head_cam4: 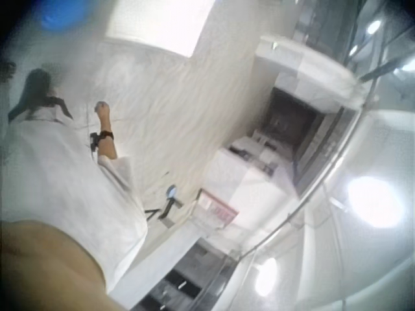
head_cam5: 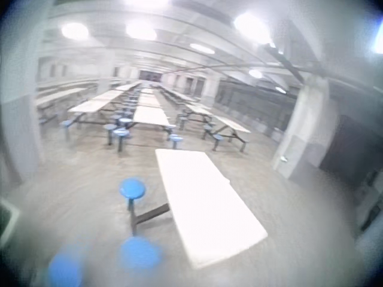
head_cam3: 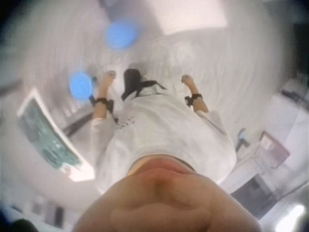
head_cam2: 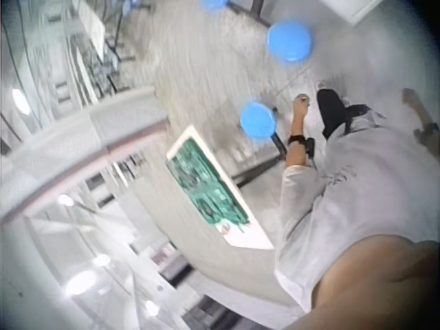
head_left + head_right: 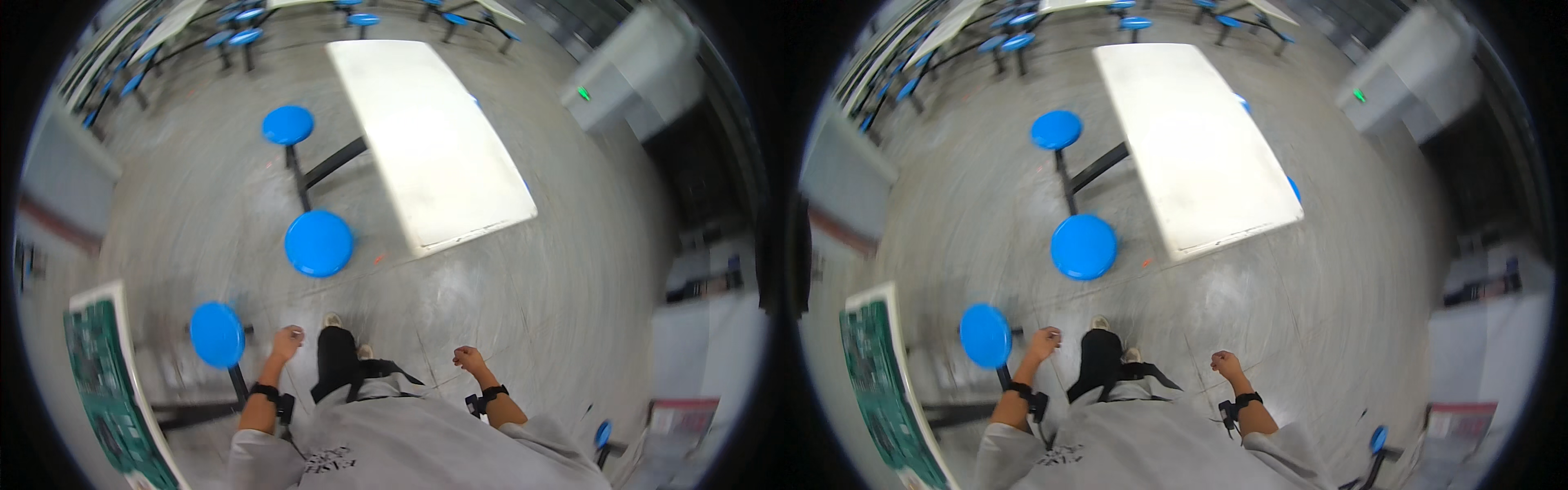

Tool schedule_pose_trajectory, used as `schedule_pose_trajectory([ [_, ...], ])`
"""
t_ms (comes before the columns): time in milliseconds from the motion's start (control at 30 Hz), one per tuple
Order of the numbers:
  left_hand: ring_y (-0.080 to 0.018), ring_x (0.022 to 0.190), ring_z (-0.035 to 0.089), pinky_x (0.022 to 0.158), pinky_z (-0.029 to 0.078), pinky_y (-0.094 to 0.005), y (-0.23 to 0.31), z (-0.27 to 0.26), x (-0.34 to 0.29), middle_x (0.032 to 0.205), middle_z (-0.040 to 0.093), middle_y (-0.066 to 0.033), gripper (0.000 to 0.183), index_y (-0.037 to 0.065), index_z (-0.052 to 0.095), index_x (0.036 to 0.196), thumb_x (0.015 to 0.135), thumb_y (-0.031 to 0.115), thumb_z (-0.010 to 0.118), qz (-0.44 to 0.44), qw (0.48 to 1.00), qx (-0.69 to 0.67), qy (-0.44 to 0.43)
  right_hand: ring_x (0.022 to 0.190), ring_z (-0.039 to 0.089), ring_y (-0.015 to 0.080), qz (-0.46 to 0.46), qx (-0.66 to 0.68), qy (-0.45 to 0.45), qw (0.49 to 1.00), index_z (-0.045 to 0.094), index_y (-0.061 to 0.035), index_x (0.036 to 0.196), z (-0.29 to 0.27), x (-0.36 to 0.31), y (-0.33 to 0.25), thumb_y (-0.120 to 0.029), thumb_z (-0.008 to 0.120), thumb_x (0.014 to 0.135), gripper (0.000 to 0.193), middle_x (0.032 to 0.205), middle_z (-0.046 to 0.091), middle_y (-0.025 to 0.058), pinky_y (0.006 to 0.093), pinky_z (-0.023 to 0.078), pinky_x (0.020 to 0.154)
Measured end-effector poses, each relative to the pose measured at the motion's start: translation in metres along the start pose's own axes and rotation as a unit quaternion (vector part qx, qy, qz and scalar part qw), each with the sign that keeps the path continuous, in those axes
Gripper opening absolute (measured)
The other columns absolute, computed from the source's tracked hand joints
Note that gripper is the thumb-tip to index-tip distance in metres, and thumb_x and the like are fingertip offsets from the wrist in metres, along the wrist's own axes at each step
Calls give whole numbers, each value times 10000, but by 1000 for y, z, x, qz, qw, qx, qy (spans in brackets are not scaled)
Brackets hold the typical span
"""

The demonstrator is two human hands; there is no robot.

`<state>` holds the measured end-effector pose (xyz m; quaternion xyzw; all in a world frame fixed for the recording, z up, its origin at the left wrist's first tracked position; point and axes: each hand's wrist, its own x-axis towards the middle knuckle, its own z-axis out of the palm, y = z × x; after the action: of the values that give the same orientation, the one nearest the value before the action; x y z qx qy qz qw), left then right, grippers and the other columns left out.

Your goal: The person assembles a cafeteria table by placing a tabletop onto its metal frame and securing it with bolts and nuts using a ratchet wrench.

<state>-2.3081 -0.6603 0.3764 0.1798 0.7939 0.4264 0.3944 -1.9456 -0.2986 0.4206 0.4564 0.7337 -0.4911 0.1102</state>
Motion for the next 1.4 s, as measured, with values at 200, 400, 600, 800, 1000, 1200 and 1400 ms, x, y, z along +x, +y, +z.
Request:
schedule_pose_trajectory([
  [200,-250,1040,491,754,440,-440,83,49,116,1222,465,-107,557,128,346,1288,818,367,526,-160,964,-137,-163,676,560,219,2,13,43,999,590,-7,866,13,-73,-60,-355,465,827,372,730,596,115,340,448,676],
  [400,-280,1329,21,990,71,-607,165,66,162,1446,24,-81,788,220,82,1388,784,677,297,-282,908,-253,-178,714,606,234,51,90,282,954,620,-28,874,36,-136,-33,-279,545,741,294,791,636,112,331,472,642],
  [600,-276,1135,402,977,311,-415,109,100,240,1278,393,-131,631,74,105,1350,878,378,395,-105,977,-114,-144,747,602,288,150,103,261,948,624,-31,856,4,-114,30,-263,542,721,280,809,632,143,373,469,679],
  [800,-256,1149,397,1006,287,-389,103,35,177,1303,368,-138,654,17,97,1341,896,403,379,-51,969,-120,-210,786,591,323,160,152,242,945,635,-38,846,-83,-64,48,-260,524,705,286,818,627,161,393,463,719],
  [1000,-318,1225,303,1020,258,-417,191,67,122,1376,281,-117,755,74,254,1340,833,632,255,-235,904,-355,-39,854,580,336,97,45,125,986,628,-13,877,-163,70,20,-292,509,752,328,888,616,193,434,441,757],
  [1200,-296,1168,381,977,318,-387,167,75,122,1336,341,-128,737,28,290,1315,843,593,327,-271,888,-347,128,1078,421,416,78,17,208,975,394,77,1183,-218,144,-57,-405,472,823,606,1184,412,274,425,372,911],
  [1400,-247,1052,469,921,368,-335,170,105,113,1217,456,-132,708,-47,382,1237,833,529,455,-240,900,-212,297,1087,451,369,13,-26,158,987,312,102,1239,-253,210,-91,-520,411,836,748,1217,403,293,394,381,896],
])
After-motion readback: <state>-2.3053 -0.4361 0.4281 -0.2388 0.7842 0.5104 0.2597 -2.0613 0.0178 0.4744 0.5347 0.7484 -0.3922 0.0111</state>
